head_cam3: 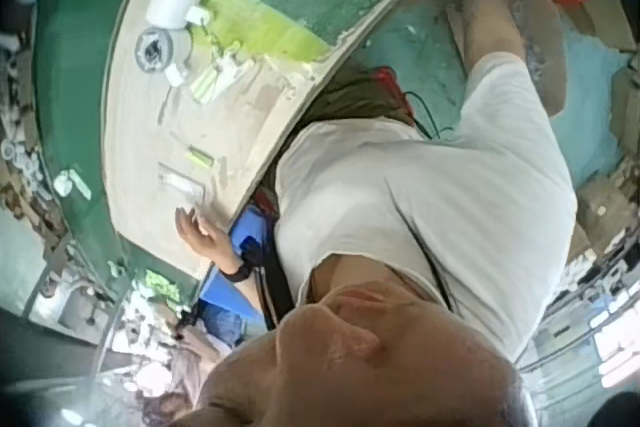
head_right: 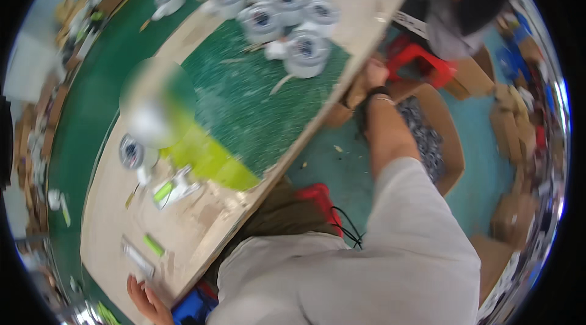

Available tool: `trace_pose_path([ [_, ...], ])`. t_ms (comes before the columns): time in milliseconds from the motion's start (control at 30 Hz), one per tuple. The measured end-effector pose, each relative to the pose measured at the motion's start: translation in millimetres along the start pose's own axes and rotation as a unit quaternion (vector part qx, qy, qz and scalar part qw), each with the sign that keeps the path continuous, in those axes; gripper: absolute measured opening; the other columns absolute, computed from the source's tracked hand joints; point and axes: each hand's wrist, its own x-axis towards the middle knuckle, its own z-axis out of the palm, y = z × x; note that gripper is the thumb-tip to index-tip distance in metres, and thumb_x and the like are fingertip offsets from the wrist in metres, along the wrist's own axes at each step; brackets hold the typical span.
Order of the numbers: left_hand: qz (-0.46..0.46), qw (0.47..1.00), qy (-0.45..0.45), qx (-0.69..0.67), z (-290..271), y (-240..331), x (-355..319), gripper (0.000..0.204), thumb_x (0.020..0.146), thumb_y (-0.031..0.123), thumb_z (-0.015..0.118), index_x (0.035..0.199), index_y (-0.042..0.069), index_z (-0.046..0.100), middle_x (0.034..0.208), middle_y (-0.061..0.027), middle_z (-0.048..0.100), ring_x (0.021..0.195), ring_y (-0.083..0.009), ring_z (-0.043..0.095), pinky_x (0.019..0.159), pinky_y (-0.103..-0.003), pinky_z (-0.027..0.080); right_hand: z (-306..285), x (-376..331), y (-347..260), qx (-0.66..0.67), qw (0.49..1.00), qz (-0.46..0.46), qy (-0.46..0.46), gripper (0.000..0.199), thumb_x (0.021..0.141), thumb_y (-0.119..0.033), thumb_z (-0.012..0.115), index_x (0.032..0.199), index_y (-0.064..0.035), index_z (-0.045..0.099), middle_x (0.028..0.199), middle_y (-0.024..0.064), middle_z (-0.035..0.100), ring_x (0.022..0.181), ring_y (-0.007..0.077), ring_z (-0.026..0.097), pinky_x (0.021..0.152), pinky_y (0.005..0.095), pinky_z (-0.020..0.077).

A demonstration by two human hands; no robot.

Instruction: Assembling electronic components into plastic housings on a factory assembly line.

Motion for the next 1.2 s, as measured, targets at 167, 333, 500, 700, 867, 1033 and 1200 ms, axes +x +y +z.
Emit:
trace_pose_path([
  [167,-0.080,0.994,-0.062,0.033,2.1,35.5,14.4,0.033,0.077,0.004,0.053,0.110,-0.002,0.051,0.116,-0.0210,0.048,0.103,-0.0344,0.049,0.087,-0.037,0.041,25.7,-109.9,-83.5,0.140,0.966,0.133,-0.172,0.025,0.084,-0.011,0.047,0.106,-0.0020,0.052,0.093,0.0131,0.059,0.083,0.0236,0.058,0.076,0.0325,0.0476],
  [333,-0.043,0.997,-0.039,0.041,9.8,34.1,8.7,0.033,0.071,0.004,0.062,0.103,-0.002,0.055,0.107,-0.0176,0.053,0.094,-0.0335,0.052,0.082,-0.037,0.043,-3.2,-164.4,-117.6,-0.286,0.936,-0.188,0.083,0.035,0.085,-0.024,0.058,0.107,0.0023,0.055,0.098,0.0116,0.060,0.087,0.0169,0.057,0.078,0.0274,0.0449],
  [500,0.023,0.998,-0.001,0.063,14.3,28.6,12.0,0.032,0.067,0.006,0.066,0.097,0.000,0.058,0.102,-0.0147,0.055,0.089,-0.0320,0.052,0.077,-0.038,0.043,92.2,-292.2,-299.3,-0.173,0.936,-0.307,0.005,0.028,0.088,-0.020,0.054,0.106,0.0012,0.055,0.094,0.0076,0.060,0.082,0.0127,0.057,0.076,0.0241,0.0444],
  [700,0.032,0.997,0.016,0.068,20.7,33.6,10.2,0.030,0.068,0.008,0.066,0.096,0.001,0.059,0.099,-0.0136,0.056,0.087,-0.0315,0.052,0.075,-0.039,0.043,222.6,-469.6,-400.9,-0.086,0.691,-0.213,-0.685,0.021,0.084,-0.010,0.050,0.103,-0.0031,0.056,0.092,0.0124,0.058,0.080,0.0228,0.059,0.070,0.0297,0.0480],
  [867,-0.018,0.997,0.079,0.012,17.8,35.9,-4.5,0.034,0.068,0.008,0.066,0.100,0.000,0.057,0.095,-0.0133,0.058,0.086,-0.0292,0.055,0.074,-0.037,0.044,294.0,-507.3,-382.7,-0.333,0.461,-0.473,-0.673,0.020,0.084,-0.020,0.052,0.093,-0.0015,0.051,0.085,0.0177,0.058,0.075,0.0309,0.057,0.061,0.0366,0.0465],
  [1033,-0.006,0.996,0.091,-0.023,12.8,25.7,-13.9,0.031,0.068,0.007,0.066,0.098,0.000,0.058,0.091,-0.0123,0.059,0.082,-0.0291,0.056,0.071,-0.036,0.045,316.7,-538.8,-383.0,-0.386,0.503,-0.456,-0.625,0.026,0.083,-0.025,0.053,0.080,0.0007,0.051,0.068,0.0172,0.059,0.063,0.0321,0.060,0.054,0.0364,0.0477],
  [1200,0.013,0.995,0.095,-0.037,13.1,24.3,-11.4,0.027,0.068,0.006,0.065,0.093,0.001,0.059,0.088,-0.0110,0.059,0.079,-0.0282,0.057,0.070,-0.036,0.046,320.1,-547.7,-360.1,-0.392,0.507,-0.500,-0.582,0.028,0.082,-0.028,0.054,0.079,0.0002,0.052,0.063,0.0171,0.058,0.059,0.0310,0.060,0.051,0.0372,0.0472],
])
